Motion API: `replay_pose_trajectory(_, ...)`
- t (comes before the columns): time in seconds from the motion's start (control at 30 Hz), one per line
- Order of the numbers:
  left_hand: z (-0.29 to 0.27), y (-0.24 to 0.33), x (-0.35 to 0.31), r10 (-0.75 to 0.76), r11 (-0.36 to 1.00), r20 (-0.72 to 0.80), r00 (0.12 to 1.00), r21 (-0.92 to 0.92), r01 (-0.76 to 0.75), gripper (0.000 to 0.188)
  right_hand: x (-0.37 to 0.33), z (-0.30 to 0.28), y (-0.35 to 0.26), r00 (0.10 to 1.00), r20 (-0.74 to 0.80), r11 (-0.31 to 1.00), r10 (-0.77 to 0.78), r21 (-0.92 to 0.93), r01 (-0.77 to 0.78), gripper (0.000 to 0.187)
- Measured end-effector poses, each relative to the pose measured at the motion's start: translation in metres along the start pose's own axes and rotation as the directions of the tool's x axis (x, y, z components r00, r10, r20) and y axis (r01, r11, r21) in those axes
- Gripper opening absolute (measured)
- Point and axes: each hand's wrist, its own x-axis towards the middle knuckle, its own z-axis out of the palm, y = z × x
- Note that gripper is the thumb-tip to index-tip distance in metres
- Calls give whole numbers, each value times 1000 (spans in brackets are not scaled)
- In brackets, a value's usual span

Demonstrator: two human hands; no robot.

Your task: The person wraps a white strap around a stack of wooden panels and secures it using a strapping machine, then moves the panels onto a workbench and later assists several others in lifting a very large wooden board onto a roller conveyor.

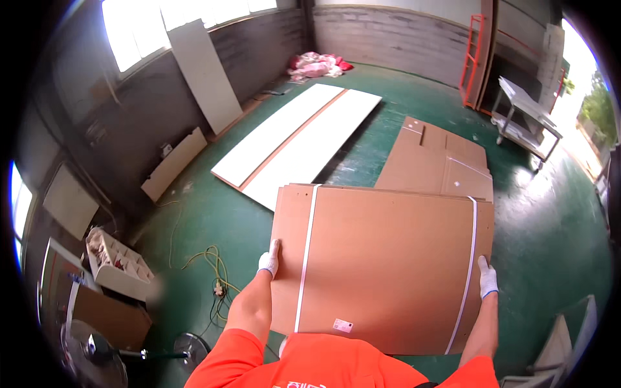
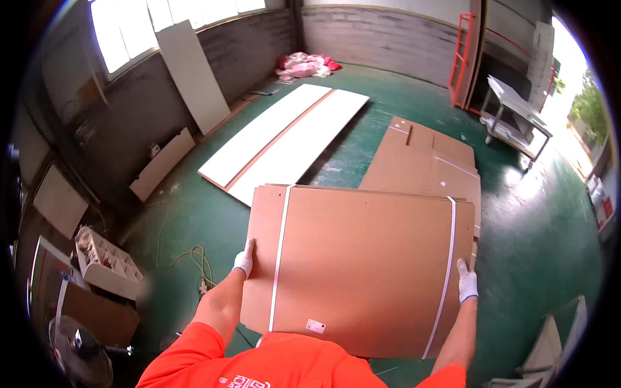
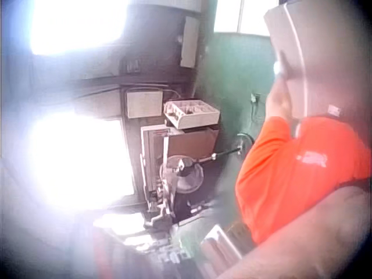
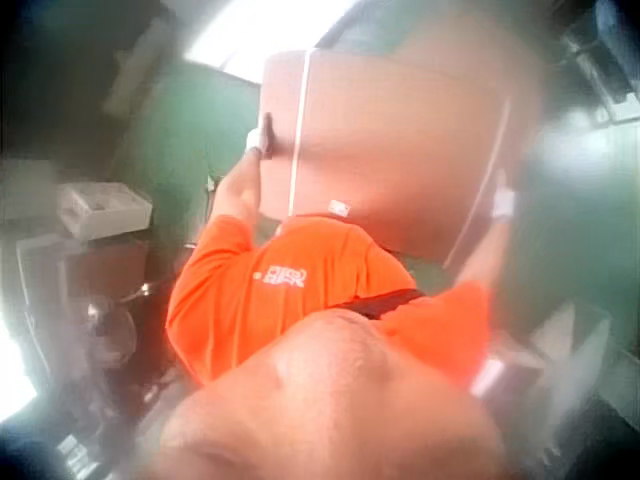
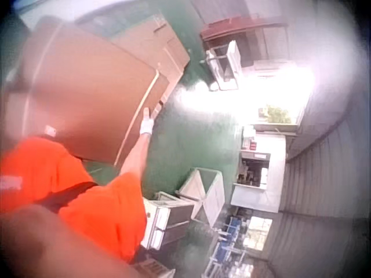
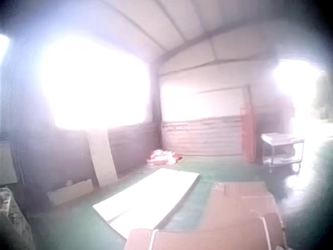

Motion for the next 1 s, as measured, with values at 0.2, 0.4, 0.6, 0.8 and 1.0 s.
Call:
replay_pose_trajectory(0.2, 33, 39, 95, 50, 995, 188, 981, 73, -65, 115, -100, 15, -7, 953, -231, 970, 197, -99, -224, 84)
replay_pose_trajectory(0.4, 129, 168, 152, 198, 846, 469, 861, 361, -392, 120, -180, 29, 110, 828, -415, 926, 377, 173, -335, 85)
replay_pose_trajectory(0.6, 231, 202, 214, 152, 692, 604, 782, 500, -521, 116, -237, 87, 112, 553, -483, 710, 679, 240, -662, 86)
replay_pose_trajectory(0.8, 357, 207, 201, 28, 490, 741, 671, 575, -655, 111, -324, 178, 150, 234, -517, 524, 823, 533, -664, 76)
replay_pose_trajectory(1.0, 426, 149, 286, -145, 256, 774, 617, 631, -732, 106, -357, 320, 133, 26, -318, 261, 948, 726, -636, 77)
